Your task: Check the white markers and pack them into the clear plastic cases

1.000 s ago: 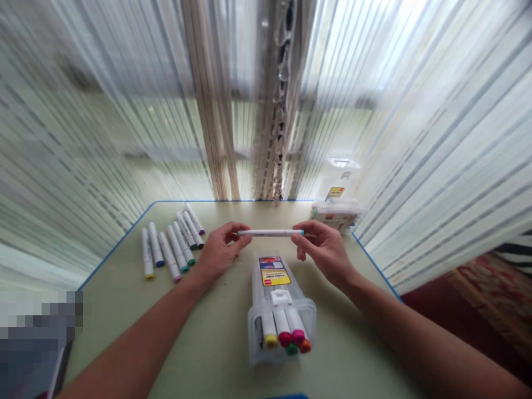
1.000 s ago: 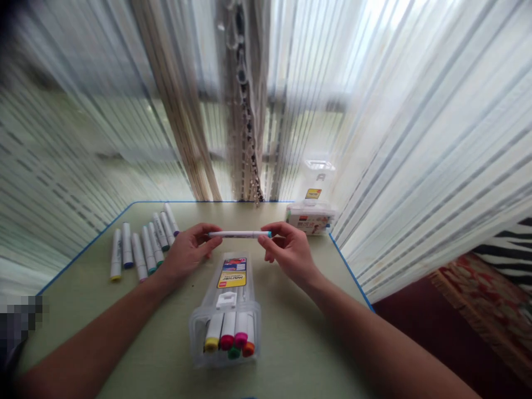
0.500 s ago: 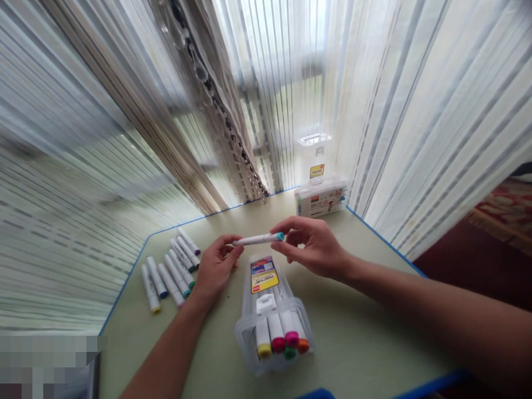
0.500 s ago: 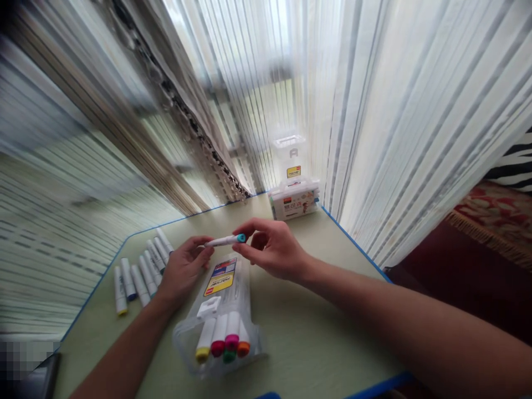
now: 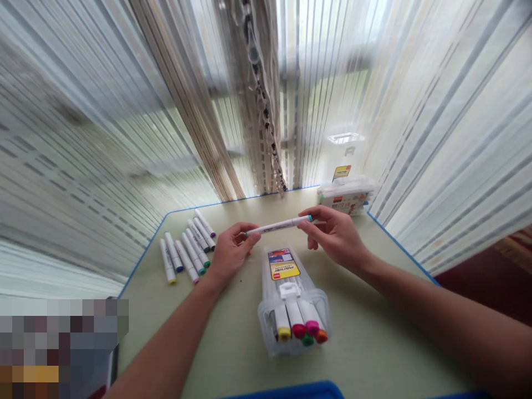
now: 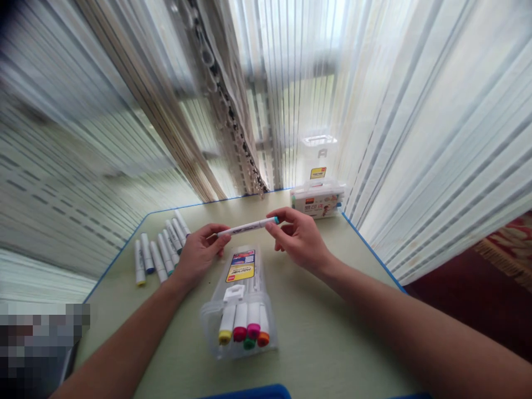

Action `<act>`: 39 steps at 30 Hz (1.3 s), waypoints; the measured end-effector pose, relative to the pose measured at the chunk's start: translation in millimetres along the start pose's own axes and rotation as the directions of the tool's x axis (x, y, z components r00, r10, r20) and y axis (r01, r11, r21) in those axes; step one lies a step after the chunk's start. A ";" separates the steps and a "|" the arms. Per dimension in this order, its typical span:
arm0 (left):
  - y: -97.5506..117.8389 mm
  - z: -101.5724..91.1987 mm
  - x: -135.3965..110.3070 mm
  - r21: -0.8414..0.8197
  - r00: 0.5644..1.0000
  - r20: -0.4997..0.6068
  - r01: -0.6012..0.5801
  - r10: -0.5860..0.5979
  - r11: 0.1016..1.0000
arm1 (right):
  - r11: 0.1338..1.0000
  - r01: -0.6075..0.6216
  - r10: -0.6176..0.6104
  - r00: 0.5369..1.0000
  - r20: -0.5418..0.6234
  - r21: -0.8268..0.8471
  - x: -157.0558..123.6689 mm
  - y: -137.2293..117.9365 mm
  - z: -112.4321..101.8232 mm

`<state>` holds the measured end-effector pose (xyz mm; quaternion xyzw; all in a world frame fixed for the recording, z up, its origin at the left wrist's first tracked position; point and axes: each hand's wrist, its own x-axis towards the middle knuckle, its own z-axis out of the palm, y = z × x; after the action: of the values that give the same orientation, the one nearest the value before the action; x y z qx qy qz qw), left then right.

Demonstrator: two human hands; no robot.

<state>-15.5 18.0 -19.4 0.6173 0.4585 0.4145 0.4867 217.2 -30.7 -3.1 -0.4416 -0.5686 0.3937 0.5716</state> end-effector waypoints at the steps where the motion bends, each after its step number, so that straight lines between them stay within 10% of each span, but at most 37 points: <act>1: 0.0 0.1 -0.3 -0.009 1.000 0.004 0.001 -0.001 1.000 | 1.000 -0.014 0.014 1.000 -0.005 -0.005 1.5 1.3 -0.8; 39: -1.1 0.8 -0.4 -0.145 0.992 0.085 -0.084 0.097 0.986 | 0.991 -0.122 0.124 0.992 0.025 -0.055 0.6 11.0 -2.1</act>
<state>-15.0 17.6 -20.6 0.6201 0.3767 0.4387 0.5302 219.9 -27.0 -13.3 -0.4853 -0.5588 0.4190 0.5260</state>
